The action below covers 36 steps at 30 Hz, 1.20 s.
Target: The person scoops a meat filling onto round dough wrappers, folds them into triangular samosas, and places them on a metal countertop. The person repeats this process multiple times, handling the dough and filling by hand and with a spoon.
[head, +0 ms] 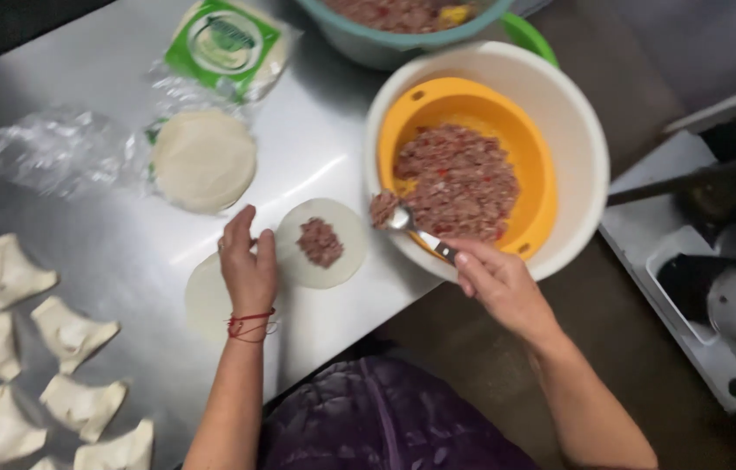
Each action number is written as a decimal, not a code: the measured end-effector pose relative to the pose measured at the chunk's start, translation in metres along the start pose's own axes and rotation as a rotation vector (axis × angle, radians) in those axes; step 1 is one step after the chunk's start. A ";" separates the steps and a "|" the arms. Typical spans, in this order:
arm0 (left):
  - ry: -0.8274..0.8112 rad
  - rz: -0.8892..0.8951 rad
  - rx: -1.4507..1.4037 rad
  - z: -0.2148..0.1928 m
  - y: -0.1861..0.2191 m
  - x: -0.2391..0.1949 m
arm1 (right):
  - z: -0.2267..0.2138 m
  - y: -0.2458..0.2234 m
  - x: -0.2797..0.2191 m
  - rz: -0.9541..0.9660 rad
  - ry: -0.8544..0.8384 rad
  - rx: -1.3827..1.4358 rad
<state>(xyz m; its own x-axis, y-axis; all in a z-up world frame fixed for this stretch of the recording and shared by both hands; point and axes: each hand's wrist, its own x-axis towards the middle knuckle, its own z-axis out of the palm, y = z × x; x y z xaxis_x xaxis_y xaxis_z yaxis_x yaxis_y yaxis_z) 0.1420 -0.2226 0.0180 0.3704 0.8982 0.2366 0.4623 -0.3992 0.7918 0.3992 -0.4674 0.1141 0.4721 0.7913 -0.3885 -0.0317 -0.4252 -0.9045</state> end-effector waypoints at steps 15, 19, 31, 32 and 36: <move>-0.217 0.002 0.068 0.027 -0.020 -0.047 | 0.133 0.012 -0.014 -0.552 0.300 -0.886; -0.191 -0.039 -0.053 0.031 -0.022 -0.054 | 0.080 -0.029 -0.029 -0.590 0.470 -0.840; -0.135 -0.052 0.162 0.027 -0.008 -0.045 | 0.021 -0.050 -0.017 -0.393 0.603 -1.423; -0.127 -0.051 0.178 0.029 -0.013 -0.046 | 0.035 -0.051 -0.022 -0.511 0.580 -1.255; -0.129 -0.030 0.157 0.023 -0.010 -0.041 | 0.109 -0.035 -0.014 -0.661 0.189 -0.908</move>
<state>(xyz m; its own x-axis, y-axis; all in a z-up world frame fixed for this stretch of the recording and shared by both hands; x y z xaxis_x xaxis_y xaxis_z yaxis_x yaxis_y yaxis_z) 0.1406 -0.2595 -0.0128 0.4502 0.8831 0.1324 0.5907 -0.4057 0.6974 0.2976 -0.4152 0.1320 0.2871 0.9325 0.2189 0.8860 -0.1716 -0.4308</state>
